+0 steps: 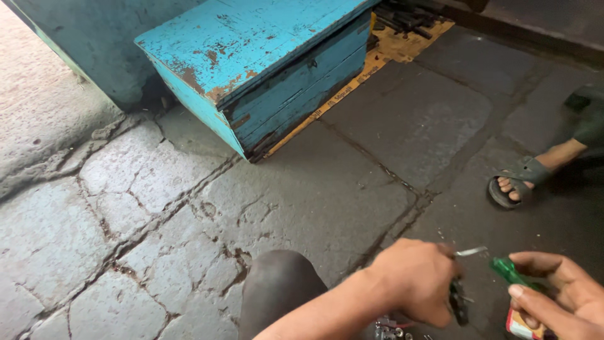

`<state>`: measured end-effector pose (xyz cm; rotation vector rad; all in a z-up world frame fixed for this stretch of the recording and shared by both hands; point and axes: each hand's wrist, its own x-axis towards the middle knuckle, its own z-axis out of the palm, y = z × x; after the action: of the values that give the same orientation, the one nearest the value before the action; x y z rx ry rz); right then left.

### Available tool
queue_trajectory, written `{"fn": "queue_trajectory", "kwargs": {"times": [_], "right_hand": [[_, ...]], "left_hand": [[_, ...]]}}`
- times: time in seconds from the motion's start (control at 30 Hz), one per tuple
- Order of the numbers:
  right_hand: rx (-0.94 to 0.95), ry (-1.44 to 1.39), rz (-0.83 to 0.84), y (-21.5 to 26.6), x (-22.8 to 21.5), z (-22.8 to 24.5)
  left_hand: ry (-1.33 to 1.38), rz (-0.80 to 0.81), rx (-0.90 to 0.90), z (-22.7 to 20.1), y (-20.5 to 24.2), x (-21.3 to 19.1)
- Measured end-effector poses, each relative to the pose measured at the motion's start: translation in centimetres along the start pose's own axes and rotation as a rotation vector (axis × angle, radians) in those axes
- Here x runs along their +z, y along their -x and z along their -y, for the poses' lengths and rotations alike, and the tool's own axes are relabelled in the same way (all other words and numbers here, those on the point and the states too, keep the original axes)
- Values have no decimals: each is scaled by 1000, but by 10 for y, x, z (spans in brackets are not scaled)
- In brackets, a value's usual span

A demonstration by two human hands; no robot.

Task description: The person disassembles a small electric motor and its housing using a screwdriver, removing screws one by one and separating the internal components.

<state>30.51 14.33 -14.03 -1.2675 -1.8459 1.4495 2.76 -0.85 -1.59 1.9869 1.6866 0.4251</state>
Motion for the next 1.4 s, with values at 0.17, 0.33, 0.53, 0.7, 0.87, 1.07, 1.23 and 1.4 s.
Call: {"fn": "queue_trajectory", "kwargs": {"times": [0.17, 0.33, 0.53, 0.7, 0.87, 1.07, 1.23, 1.4], "right_hand": [[-267, -51, 26, -11, -8, -34], [-348, -88, -24, -34, -1, -42], [-321, -128, -12, 0, 31, 34], [-365, -170, -31, 50, 47, 119], [-363, 127, -179, 66, 59, 164], [-574, -53, -162, 72, 53, 166], [-647, -98, -238, 73, 52, 168], [-618, -53, -203, 75, 54, 171]], "left_hand": [[22, 36, 91, 4, -8, 22], [-29, -29, 131, 11, -13, 34], [-4, 6, 92, 5, -6, 18], [12, -3, 104, -2, -1, 11], [42, 69, 53, 1, -6, 1], [6, 46, 97, -2, -3, 0], [-28, 60, 100, -1, -5, 2], [-32, 81, 92, -1, -5, 4]]}}
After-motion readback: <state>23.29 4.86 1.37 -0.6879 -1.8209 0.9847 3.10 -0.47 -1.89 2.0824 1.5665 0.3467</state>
